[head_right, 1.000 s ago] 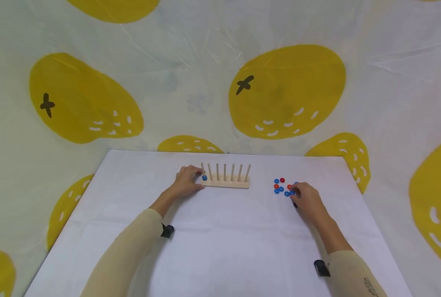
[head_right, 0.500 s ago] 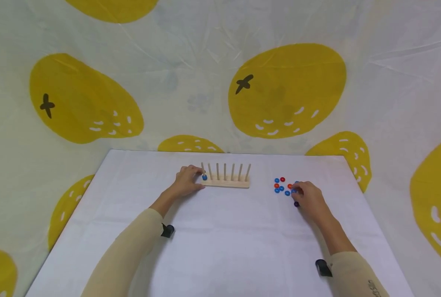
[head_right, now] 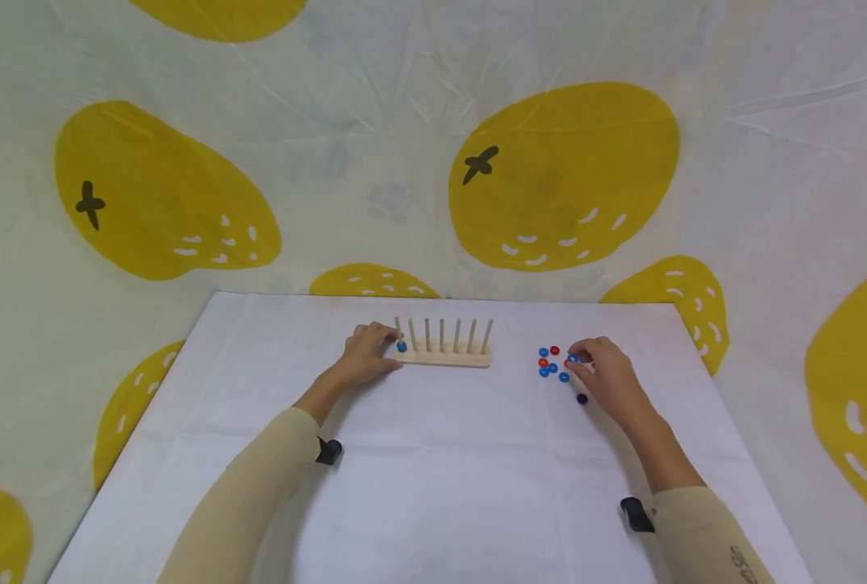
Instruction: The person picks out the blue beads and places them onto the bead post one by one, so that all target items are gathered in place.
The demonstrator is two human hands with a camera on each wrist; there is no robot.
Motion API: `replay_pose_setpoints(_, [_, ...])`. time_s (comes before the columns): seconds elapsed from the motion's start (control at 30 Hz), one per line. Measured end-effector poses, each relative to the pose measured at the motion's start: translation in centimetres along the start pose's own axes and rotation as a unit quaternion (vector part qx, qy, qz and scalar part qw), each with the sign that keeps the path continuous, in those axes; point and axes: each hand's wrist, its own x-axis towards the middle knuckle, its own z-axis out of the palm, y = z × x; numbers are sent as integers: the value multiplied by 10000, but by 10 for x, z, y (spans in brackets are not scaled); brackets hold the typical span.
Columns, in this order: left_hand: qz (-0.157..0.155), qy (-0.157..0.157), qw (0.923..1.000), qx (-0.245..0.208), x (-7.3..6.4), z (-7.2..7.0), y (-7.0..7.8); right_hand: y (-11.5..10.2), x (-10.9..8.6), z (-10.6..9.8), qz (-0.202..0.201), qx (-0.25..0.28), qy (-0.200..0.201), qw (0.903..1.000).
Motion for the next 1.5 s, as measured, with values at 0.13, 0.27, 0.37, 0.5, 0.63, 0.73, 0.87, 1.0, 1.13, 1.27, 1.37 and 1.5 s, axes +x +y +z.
replay_pose_setpoints(0.13, [3,-28,10000,45,1,0,-1,-13,7,-6,-129,1,-23,9999])
replay_pose_setpoints(0.27, [8,-41,9999,95,1,1,-2,-27,15,-9,-368,68,-5,9993])
replay_pose_setpoints(0.37, [21,-33,9999,96,1,0,-3,-38,21,-8,-637,65,95,9979])
replay_pose_setpoints(0.5, [34,-45,9999,83,2,0,-2,-52,29,-6,-1141,62,347,9928])
replay_pose_setpoints(0.63, [34,-37,10000,86,2,0,-2,-66,37,-4,-1543,184,509,9865])
replay_pose_setpoints(0.73, [33,-42,9999,111,3,0,-2,-77,43,-4,-1704,236,554,9835])
replay_pose_setpoints(0.87, [45,-47,9999,94,3,1,-2,-92,51,-2,-1893,357,602,9794])
replay_pose_setpoints(1.0, [13,-70,9999,83,2,1,-3,-107,58,5,-2084,588,669,9740])
replay_pose_setpoints(1.13, [-47,-131,9999,67,1,0,-2,-121,63,13,-2150,726,665,9716])
replay_pose_setpoints(1.27, [-16,-103,9999,17,0,-1,0,-137,67,19,-2139,819,552,9719])
replay_pose_setpoints(1.37, [36,-57,10000,15,1,-1,0,-149,71,22,-2137,906,458,9716])
replay_pose_setpoints(1.5, [53,-22,10000,65,0,-1,-1,-163,76,29,-2127,1059,307,9709])
